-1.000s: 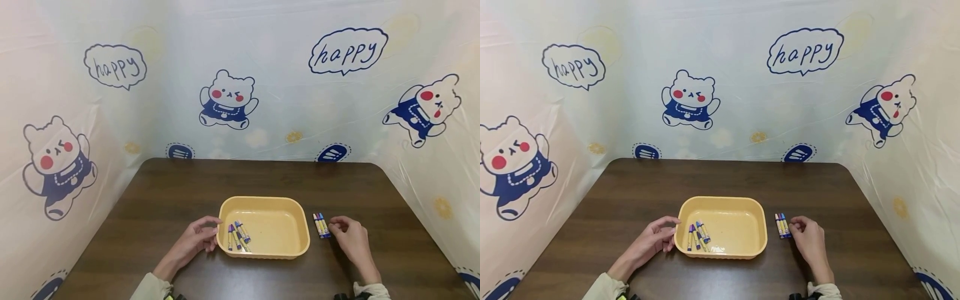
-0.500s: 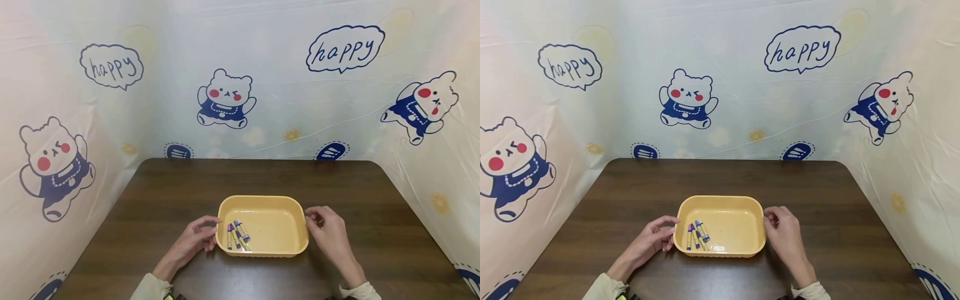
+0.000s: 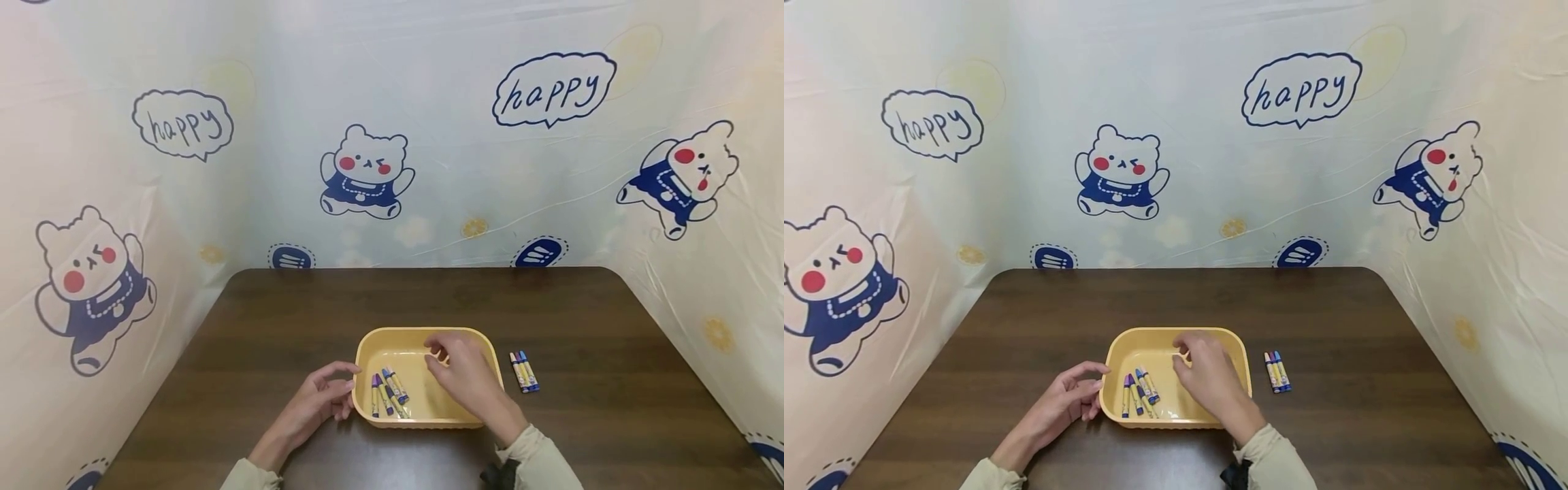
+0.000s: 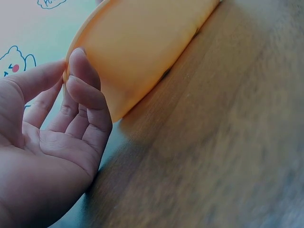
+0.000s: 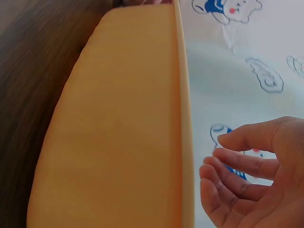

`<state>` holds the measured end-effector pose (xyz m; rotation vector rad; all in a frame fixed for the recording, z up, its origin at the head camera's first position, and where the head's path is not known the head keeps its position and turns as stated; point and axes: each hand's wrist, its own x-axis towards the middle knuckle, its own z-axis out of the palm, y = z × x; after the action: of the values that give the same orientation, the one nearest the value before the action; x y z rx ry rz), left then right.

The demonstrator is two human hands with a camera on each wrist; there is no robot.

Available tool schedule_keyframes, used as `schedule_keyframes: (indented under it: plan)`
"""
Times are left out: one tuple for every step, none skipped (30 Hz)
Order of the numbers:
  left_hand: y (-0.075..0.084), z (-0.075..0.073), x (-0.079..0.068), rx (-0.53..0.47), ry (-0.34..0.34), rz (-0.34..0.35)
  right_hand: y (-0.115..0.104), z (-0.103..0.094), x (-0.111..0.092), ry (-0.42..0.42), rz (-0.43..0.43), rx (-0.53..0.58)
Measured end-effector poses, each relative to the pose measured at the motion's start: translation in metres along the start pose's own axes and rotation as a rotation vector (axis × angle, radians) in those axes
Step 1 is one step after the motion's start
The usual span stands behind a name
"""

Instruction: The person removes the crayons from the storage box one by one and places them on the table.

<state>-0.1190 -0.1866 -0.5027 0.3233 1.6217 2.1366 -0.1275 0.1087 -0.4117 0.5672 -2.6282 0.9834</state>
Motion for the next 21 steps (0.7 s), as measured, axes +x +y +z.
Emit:
schedule_keyframes:
  plan:
    - [0.0,0.0,-0.001,-0.001,-0.005,0.001,-0.002,0.004,0.002,-0.016,-0.006,-0.002]
    - [0.0,0.0,-0.001,-0.002,-0.01,0.001,-0.005,0.008,0.003,-0.034,-0.008,0.002]
    - [0.001,0.0,-0.001,-0.002,-0.013,0.001,-0.007,0.012,0.005,-0.051,-0.011,0.006]
    - [0.001,0.001,-0.002,-0.002,-0.013,-0.001,-0.009,0.017,0.006,-0.067,-0.015,0.009]
    - [0.001,0.001,-0.002,0.0,-0.013,0.0,-0.011,0.021,0.006,-0.082,-0.017,0.01]
    - [0.002,0.001,-0.002,0.001,-0.012,0.001,-0.012,0.026,0.007,-0.097,-0.016,0.007]
    - [0.002,0.001,-0.002,0.003,-0.011,0.002,-0.013,0.031,0.007,-0.114,-0.008,0.003]
    - [0.002,0.001,-0.002,0.006,-0.011,0.002,-0.014,0.036,0.007,-0.134,0.005,-0.002]
    - [0.002,0.001,-0.002,0.008,-0.01,0.002,-0.015,0.041,0.006,-0.152,0.019,-0.017]
    - [0.003,0.001,-0.002,0.009,-0.009,0.002,-0.015,0.046,0.005,-0.175,0.035,-0.031]
    - [0.002,0.001,-0.001,0.01,-0.009,0.003,-0.015,0.051,0.004,-0.199,0.049,-0.05]
    - [0.002,0.001,-0.002,0.008,-0.009,0.003,-0.014,0.056,0.002,-0.221,0.058,-0.072]
    - [0.001,0.001,-0.002,0.005,-0.011,0.004,-0.013,0.06,0.001,-0.238,0.066,-0.092]
    - [0.001,0.0,-0.002,0.004,-0.012,0.007,-0.012,0.064,0.0,-0.252,0.071,-0.112]
    - [0.001,0.0,-0.003,0.002,-0.013,0.01,-0.011,0.067,-0.002,-0.26,0.072,-0.128]
    - [0.001,0.0,-0.003,0.003,-0.013,0.012,-0.01,0.07,-0.003,-0.266,0.073,-0.135]
    - [0.0,0.0,-0.003,0.004,-0.015,0.016,-0.009,0.071,-0.003,-0.266,0.072,-0.139]
    - [0.0,0.0,-0.003,0.005,-0.016,0.017,-0.008,0.073,-0.004,-0.264,0.074,-0.136]
    - [0.001,0.0,-0.003,0.007,-0.015,0.017,-0.007,0.073,-0.004,-0.264,0.079,-0.125]
    - [0.001,0.0,-0.003,0.009,-0.015,0.016,-0.006,0.073,-0.004,-0.267,0.084,-0.112]
    - [0.001,0.0,-0.002,0.009,-0.016,0.015,-0.006,0.073,-0.004,-0.27,0.088,-0.097]
